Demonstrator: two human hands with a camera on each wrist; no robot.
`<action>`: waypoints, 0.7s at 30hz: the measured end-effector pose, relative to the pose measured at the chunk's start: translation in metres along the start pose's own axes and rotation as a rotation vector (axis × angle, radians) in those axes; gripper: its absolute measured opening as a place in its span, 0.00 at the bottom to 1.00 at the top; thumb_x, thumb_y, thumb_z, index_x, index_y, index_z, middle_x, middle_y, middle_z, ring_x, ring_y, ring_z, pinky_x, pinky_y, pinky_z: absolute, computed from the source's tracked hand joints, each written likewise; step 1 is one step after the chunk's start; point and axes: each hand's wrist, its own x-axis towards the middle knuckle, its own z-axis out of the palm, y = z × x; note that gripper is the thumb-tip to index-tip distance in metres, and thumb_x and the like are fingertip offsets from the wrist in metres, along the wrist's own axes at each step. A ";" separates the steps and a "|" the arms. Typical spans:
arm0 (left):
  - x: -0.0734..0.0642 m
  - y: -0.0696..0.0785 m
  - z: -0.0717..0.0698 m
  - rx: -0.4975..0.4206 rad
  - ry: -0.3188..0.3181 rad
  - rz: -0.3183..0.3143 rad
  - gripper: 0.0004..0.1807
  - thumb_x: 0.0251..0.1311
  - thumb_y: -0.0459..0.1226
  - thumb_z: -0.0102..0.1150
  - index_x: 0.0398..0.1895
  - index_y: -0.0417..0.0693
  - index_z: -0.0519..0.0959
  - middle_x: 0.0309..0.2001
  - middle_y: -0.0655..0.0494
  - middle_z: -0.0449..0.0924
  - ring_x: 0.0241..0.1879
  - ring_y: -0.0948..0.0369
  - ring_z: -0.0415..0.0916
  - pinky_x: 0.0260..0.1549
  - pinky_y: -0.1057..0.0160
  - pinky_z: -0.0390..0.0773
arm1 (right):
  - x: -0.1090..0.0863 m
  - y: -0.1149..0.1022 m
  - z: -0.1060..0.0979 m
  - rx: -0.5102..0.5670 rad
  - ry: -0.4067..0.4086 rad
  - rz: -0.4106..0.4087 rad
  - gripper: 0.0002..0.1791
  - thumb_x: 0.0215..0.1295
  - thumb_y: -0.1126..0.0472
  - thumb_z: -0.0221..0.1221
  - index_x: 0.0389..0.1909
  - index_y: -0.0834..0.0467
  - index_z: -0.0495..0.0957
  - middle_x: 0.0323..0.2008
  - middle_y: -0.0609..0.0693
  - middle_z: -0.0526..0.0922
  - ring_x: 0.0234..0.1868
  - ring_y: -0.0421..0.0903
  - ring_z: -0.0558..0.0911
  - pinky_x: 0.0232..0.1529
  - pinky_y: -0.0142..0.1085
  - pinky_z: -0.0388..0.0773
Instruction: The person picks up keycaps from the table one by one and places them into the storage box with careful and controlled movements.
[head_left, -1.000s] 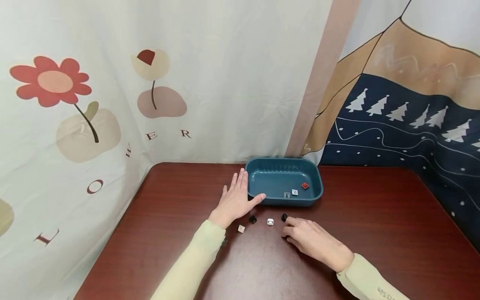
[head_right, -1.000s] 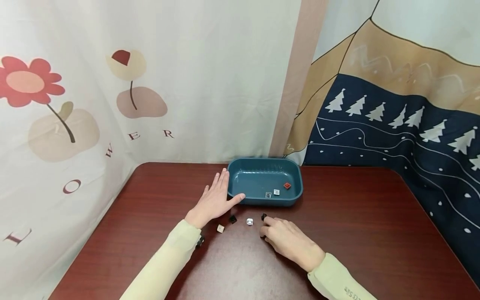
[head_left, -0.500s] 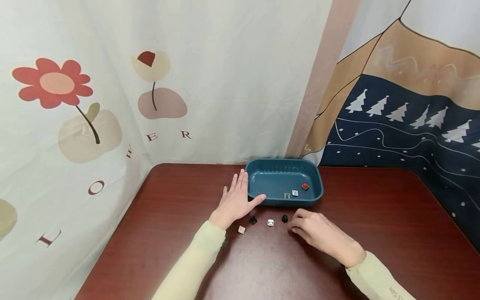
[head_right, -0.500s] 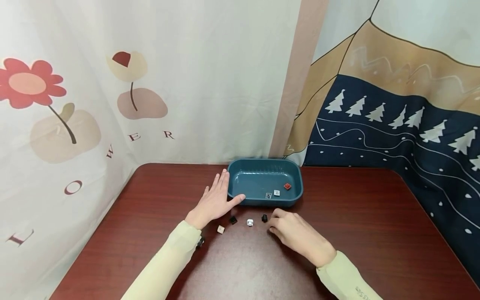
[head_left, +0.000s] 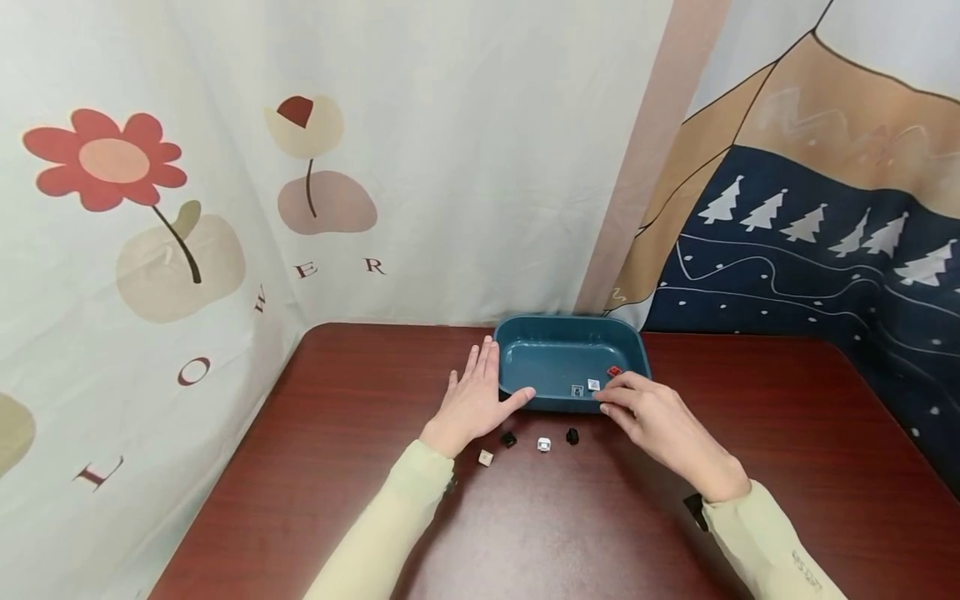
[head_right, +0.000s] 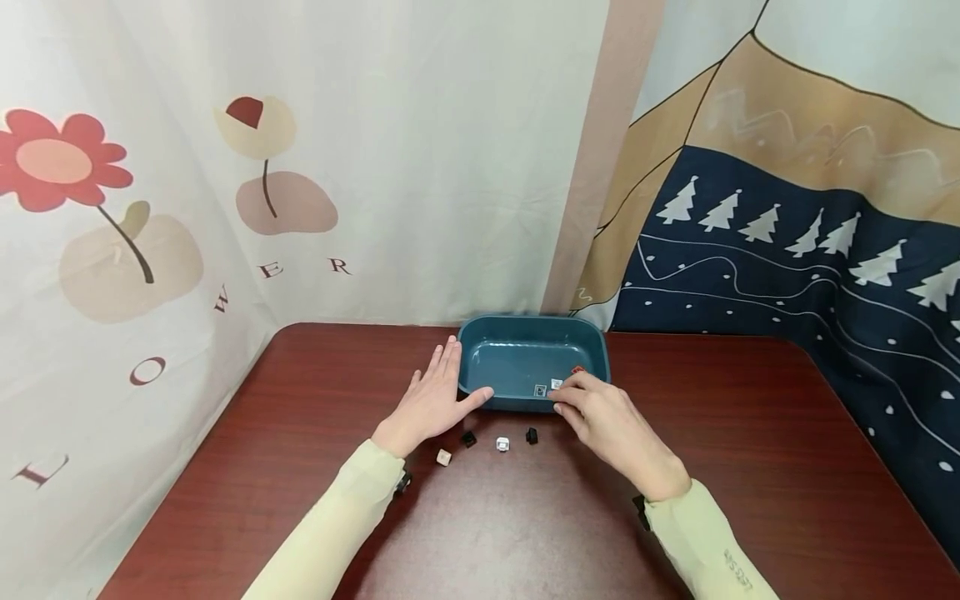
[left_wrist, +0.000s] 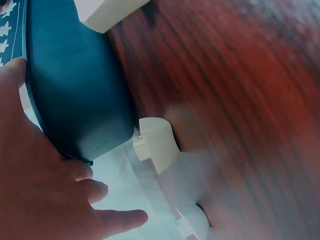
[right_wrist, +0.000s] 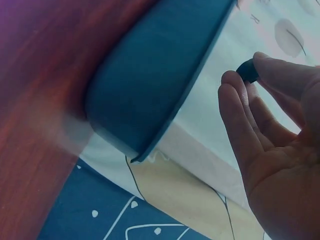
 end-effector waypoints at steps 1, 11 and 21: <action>0.000 0.000 0.000 0.002 -0.002 -0.001 0.60 0.66 0.75 0.42 0.85 0.44 0.38 0.85 0.50 0.33 0.83 0.52 0.31 0.74 0.34 0.48 | 0.002 0.001 -0.001 0.001 0.006 0.003 0.13 0.55 0.71 0.75 0.42 0.60 0.91 0.41 0.51 0.85 0.42 0.47 0.85 0.41 0.43 0.86; -0.001 0.003 -0.001 -0.015 0.004 0.002 0.59 0.67 0.73 0.44 0.85 0.44 0.40 0.85 0.50 0.34 0.83 0.52 0.31 0.74 0.34 0.47 | 0.014 0.002 -0.004 0.049 -0.008 0.099 0.13 0.60 0.68 0.73 0.46 0.59 0.90 0.40 0.48 0.85 0.40 0.44 0.84 0.40 0.41 0.85; 0.000 0.003 -0.001 -0.006 0.006 -0.001 0.59 0.67 0.73 0.44 0.85 0.44 0.40 0.85 0.50 0.34 0.83 0.51 0.32 0.74 0.34 0.47 | 0.024 0.008 0.006 0.088 0.027 0.182 0.11 0.67 0.67 0.68 0.49 0.58 0.88 0.43 0.49 0.85 0.40 0.44 0.83 0.37 0.40 0.82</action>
